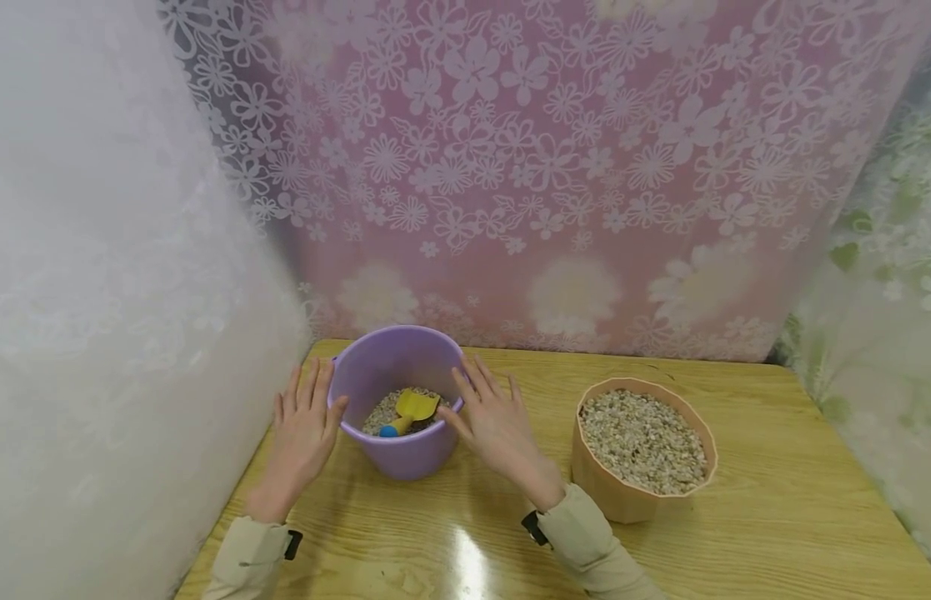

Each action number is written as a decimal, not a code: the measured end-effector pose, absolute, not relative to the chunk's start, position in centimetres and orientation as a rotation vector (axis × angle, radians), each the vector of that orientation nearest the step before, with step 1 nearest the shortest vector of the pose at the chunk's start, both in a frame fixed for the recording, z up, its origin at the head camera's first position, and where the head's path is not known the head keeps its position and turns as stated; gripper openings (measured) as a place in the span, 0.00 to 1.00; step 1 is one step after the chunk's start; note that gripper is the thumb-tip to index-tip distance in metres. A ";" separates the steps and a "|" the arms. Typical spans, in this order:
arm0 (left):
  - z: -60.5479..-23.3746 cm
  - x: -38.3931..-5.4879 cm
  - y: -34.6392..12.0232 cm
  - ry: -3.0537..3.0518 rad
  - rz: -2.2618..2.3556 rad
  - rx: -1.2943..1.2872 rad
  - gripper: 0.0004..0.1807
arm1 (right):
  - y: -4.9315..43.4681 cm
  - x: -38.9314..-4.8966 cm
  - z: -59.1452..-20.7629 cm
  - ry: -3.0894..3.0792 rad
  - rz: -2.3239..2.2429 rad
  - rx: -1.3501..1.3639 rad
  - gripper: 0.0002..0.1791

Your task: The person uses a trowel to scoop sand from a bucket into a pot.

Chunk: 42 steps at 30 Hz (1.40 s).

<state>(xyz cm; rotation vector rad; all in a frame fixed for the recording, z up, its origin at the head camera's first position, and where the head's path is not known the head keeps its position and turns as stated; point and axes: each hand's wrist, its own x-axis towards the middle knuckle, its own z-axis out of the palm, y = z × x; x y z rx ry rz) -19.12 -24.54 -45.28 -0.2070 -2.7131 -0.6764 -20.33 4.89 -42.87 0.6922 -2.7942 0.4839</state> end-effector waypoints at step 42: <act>-46.0 -18.7 -19.3 -2.635 -0.796 -0.219 0.34 | 8.9 -18.7 -42.6 -2.858 0.410 0.562 0.40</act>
